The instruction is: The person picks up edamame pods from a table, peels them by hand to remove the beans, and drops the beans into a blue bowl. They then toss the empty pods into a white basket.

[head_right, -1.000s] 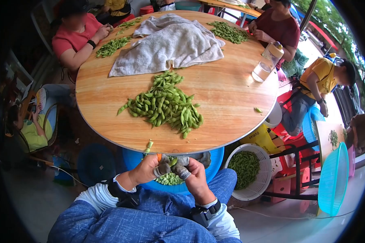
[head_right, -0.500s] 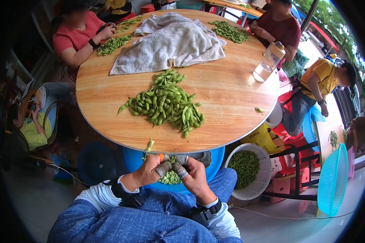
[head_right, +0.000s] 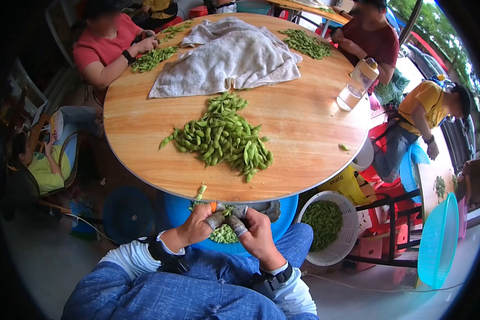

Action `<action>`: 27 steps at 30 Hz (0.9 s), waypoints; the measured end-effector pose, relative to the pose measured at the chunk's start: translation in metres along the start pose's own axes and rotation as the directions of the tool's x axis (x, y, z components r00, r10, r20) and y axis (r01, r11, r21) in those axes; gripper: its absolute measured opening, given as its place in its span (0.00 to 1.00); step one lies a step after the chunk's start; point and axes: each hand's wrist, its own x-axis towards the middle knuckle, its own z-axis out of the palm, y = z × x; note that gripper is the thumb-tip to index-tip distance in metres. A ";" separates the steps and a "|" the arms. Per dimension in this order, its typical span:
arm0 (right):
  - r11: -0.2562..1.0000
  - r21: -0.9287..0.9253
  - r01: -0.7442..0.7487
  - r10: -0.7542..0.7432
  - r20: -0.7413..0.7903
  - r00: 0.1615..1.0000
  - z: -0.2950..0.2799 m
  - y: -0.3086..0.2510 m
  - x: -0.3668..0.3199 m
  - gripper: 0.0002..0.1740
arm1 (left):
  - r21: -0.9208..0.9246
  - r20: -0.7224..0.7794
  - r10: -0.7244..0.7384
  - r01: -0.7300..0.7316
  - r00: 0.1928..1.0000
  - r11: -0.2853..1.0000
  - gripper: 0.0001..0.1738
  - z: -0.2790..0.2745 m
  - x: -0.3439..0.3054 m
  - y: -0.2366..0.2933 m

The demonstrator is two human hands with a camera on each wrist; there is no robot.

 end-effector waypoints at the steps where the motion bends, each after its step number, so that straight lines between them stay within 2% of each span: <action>1: 0.996 -0.086 0.015 -0.015 0.002 1.000 0.001 0.000 0.000 0.09 | -0.029 -0.022 -0.049 0.049 0.999 0.998 0.13 0.002 0.000 0.001; 2: 0.984 -0.173 0.031 -0.031 0.007 1.000 0.000 0.001 0.000 0.09 | -0.060 -0.043 -0.098 0.095 0.994 0.994 0.14 0.003 0.001 0.002; 3: 0.965 -0.258 0.048 -0.046 0.013 0.999 0.000 0.001 0.001 0.10 | -0.073 -0.041 -0.079 0.076 0.996 0.994 0.14 0.004 0.002 0.004; 5: 0.965 -0.261 0.014 -0.017 -0.008 1.000 -0.001 0.002 0.000 0.10 | -0.102 -0.034 -0.042 0.039 0.999 0.994 0.16 0.005 0.004 0.007; 6: 0.965 -0.262 -0.003 -0.001 -0.017 1.000 -0.002 0.002 0.001 0.10 | -0.031 -0.006 -0.067 0.067 0.998 0.997 0.16 0.005 0.003 0.005; 8: 0.993 -0.115 -0.017 0.011 -0.054 0.998 -0.001 0.009 0.000 0.10 | 0.114 0.042 -0.121 0.116 0.992 0.987 0.17 0.002 0.001 -0.002; 9: 0.999 -0.040 -0.022 0.019 -0.071 0.997 0.000 0.012 0.000 0.09 | 0.114 0.040 -0.109 0.104 0.993 0.988 0.18 0.000 0.000 -0.001; 11: 0.999 -0.022 -0.029 0.027 -0.074 0.997 0.001 0.012 0.000 0.09 | 0.114 0.035 -0.088 0.083 0.996 0.990 0.20 -0.002 -0.004 0.005; 14: 0.998 0.027 -0.063 0.065 -0.085 0.994 -0.002 0.006 0.002 0.09 | -0.186 0.075 -0.037 0.050 0.996 0.981 0.17 -0.001 -0.005 0.008; 17: 0.991 0.061 -0.117 0.122 -0.086 0.989 -0.003 -0.005 0.002 0.09 | -0.261 0.098 -0.031 0.056 0.995 0.964 0.14 -0.001 -0.008 0.021; 20: 0.984 0.100 -0.150 0.158 -0.078 0.984 -0.003 -0.010 0.001 0.09 | -0.157 0.009 0.045 -0.043 0.999 0.987 0.14 0.005 -0.005 0.006; 23: 0.982 0.138 -0.127 0.133 -0.033 0.991 -0.004 -0.004 0.000 0.09 | -0.337 0.091 -0.167 0.188 0.982 0.922 0.12 0.000 -0.006 0.015; 26: 0.990 0.121 -0.070 0.071 -0.003 0.997 -0.003 0.006 -0.001 0.10 | -0.312 0.115 -0.229 0.254 0.967 0.915 0.13 -0.002 -0.005 0.005; 27: 0.993 0.107 -0.048 0.048 0.002 0.999 -0.002 0.008 0.000 0.10 | -0.346 0.071 -0.196 0.208 0.978 0.915 0.12 0.000 -0.004 0.003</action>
